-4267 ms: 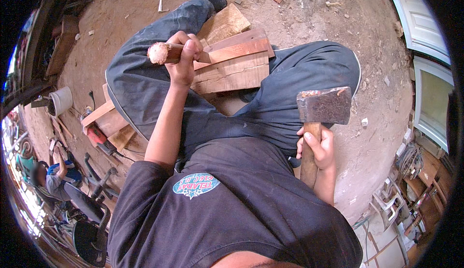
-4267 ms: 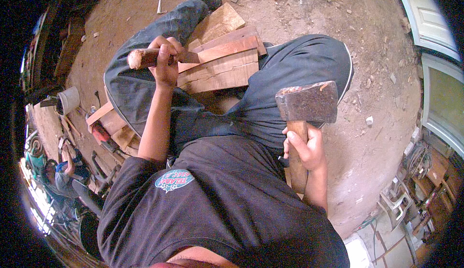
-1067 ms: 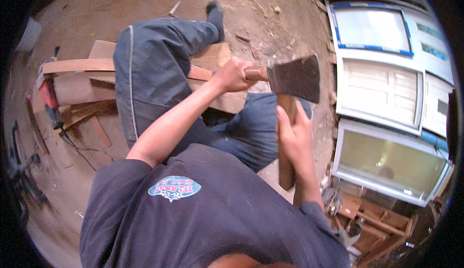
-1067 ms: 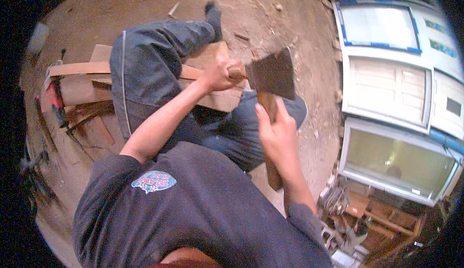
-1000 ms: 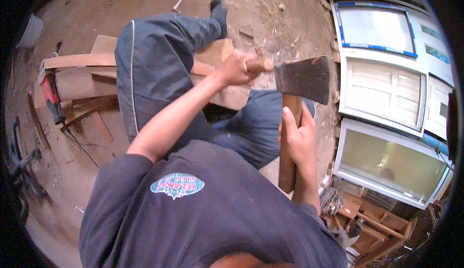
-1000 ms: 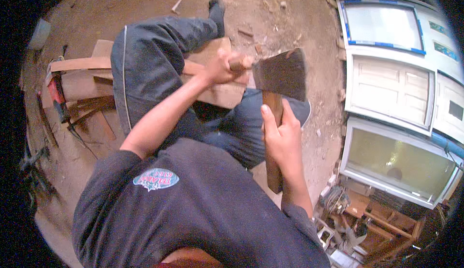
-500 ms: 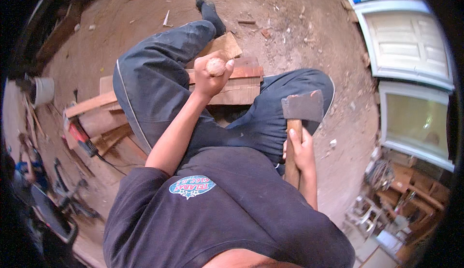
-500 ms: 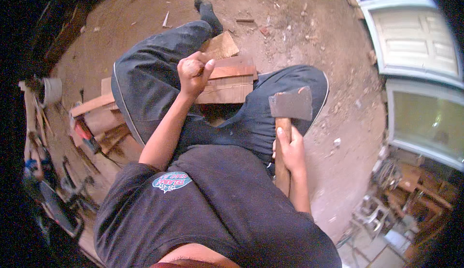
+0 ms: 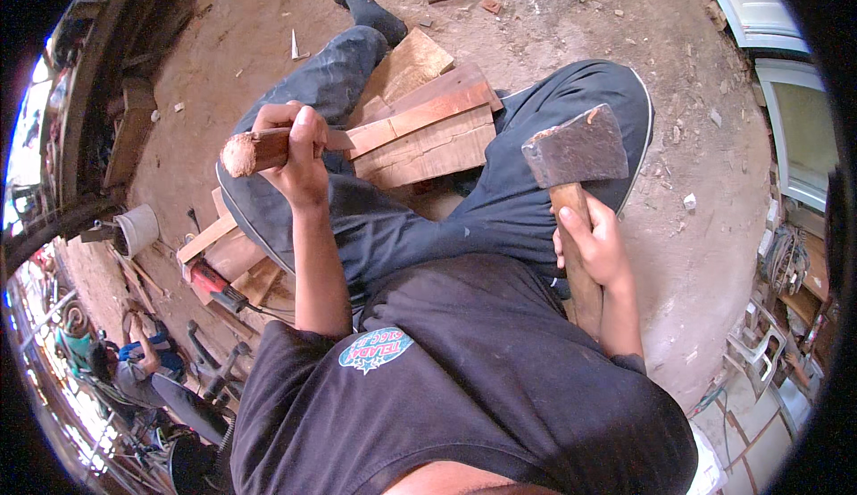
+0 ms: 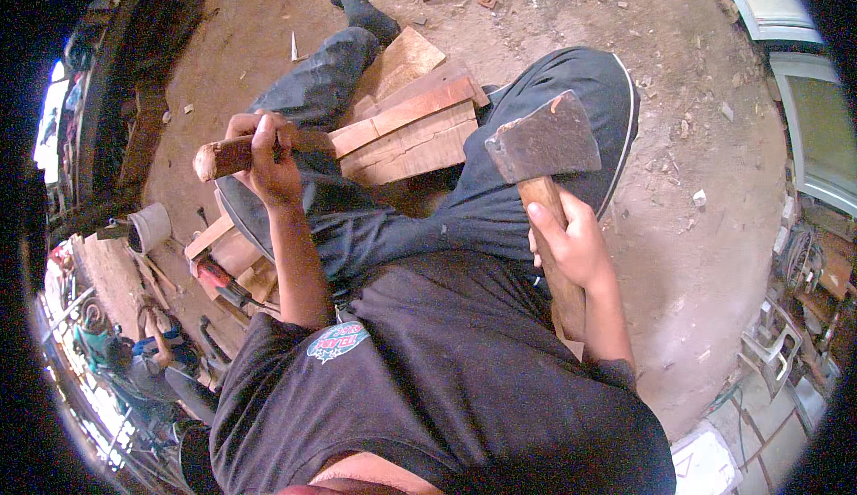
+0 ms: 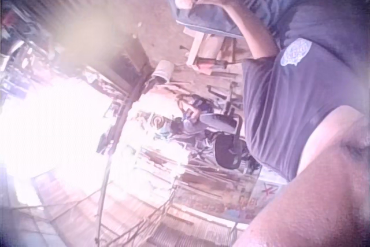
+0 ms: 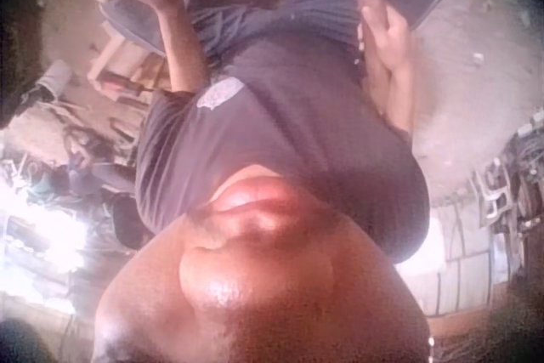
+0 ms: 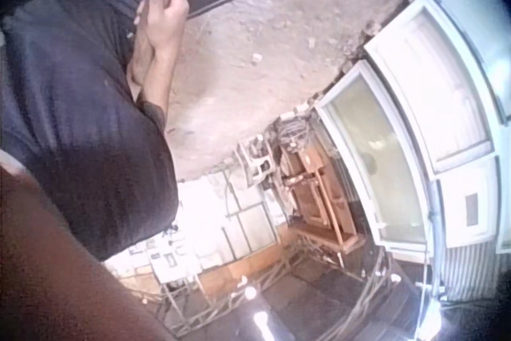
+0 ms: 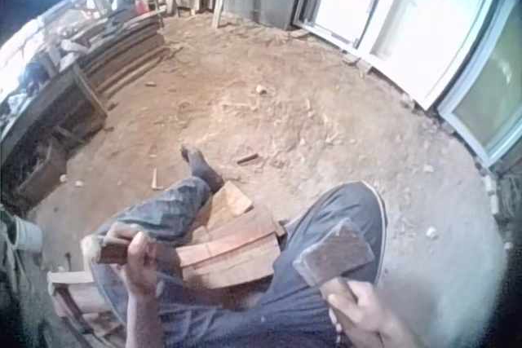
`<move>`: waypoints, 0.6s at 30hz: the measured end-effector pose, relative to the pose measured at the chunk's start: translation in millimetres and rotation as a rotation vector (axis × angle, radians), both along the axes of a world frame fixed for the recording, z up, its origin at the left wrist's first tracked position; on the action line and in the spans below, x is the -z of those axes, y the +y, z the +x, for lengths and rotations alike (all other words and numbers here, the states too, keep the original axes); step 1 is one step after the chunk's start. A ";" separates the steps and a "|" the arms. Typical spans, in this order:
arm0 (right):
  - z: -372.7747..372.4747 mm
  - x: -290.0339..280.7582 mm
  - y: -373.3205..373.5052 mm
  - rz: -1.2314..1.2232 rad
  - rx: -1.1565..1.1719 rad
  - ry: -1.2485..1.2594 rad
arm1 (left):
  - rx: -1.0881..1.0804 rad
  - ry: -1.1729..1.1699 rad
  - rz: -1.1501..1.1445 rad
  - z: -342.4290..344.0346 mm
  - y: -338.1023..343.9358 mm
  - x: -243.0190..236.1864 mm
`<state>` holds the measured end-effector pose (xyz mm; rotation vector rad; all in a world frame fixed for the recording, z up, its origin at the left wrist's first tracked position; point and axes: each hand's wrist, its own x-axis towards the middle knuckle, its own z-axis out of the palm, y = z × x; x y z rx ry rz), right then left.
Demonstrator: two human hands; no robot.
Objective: The person carves a wooden piece by hammering a small axe into it while sitting on the ground.
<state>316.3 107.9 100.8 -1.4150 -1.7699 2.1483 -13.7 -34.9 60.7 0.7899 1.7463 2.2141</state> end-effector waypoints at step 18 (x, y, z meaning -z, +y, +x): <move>0.4 2.9 0.7 -0.045 0.036 0.035 | 0.225 -0.644 0.083 -3.1 12.8 60.7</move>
